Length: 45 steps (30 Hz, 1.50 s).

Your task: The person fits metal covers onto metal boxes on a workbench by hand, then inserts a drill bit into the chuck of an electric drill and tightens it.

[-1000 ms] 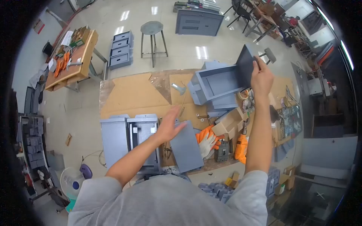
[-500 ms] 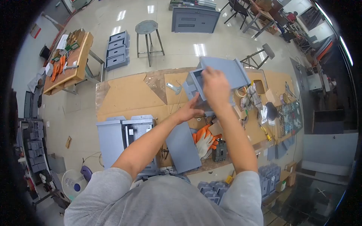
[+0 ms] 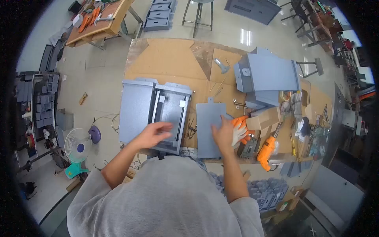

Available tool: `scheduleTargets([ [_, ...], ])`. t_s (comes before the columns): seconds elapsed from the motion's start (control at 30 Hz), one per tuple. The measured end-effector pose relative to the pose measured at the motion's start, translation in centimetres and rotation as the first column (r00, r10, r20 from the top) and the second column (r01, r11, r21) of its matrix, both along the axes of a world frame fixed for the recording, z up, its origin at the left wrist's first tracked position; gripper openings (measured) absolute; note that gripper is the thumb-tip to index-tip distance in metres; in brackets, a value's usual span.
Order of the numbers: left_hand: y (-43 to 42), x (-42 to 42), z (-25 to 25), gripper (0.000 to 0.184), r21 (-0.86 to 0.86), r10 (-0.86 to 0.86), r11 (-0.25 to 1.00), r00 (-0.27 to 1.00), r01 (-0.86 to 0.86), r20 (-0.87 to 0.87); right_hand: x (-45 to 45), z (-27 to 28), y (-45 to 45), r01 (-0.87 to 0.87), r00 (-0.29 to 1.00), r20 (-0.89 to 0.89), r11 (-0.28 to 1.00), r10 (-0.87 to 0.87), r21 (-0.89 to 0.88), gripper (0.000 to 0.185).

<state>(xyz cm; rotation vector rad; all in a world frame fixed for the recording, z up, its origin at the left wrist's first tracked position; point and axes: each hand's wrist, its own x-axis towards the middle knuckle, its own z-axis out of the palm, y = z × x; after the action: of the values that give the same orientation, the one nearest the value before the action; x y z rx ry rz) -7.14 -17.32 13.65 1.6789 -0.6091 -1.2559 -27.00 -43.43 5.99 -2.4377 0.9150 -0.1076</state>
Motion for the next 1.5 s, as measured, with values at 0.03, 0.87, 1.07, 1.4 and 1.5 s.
scheduleTargets([
  [0.03,2.5,-0.5,-0.8,0.045,0.025,0.043,0.999,0.999,-0.043,-0.011,-1.8,-1.1,1.4,0.085,0.994,-0.063,0.996,-0.086,-0.010,0.059],
  [0.87,10.3,-3.6,-2.8,0.049,0.164,-0.001,0.985,0.952,-0.052,0.307,-7.4,-5.6,0.2,0.372,0.834,-0.472,0.923,-0.286,0.099,0.063],
  [1.07,11.3,-4.8,-1.2,0.048,0.188,0.053,0.975,0.944,-0.119,0.326,-7.9,-7.4,3.7,0.185,0.909,-0.390,0.981,-0.148,0.059,0.092],
  [1.4,15.8,-7.3,-2.6,0.047,0.181,0.203,0.945,0.923,-0.272,0.327,-8.3,-12.3,-0.3,0.406,0.842,0.000,0.632,-0.540,0.660,0.067],
  [1.5,15.5,-6.6,-1.8,0.048,0.167,0.192,0.952,0.925,-0.257,0.326,-5.1,-3.4,2.2,0.461,0.887,-0.078,0.878,-0.454,0.131,0.066],
])
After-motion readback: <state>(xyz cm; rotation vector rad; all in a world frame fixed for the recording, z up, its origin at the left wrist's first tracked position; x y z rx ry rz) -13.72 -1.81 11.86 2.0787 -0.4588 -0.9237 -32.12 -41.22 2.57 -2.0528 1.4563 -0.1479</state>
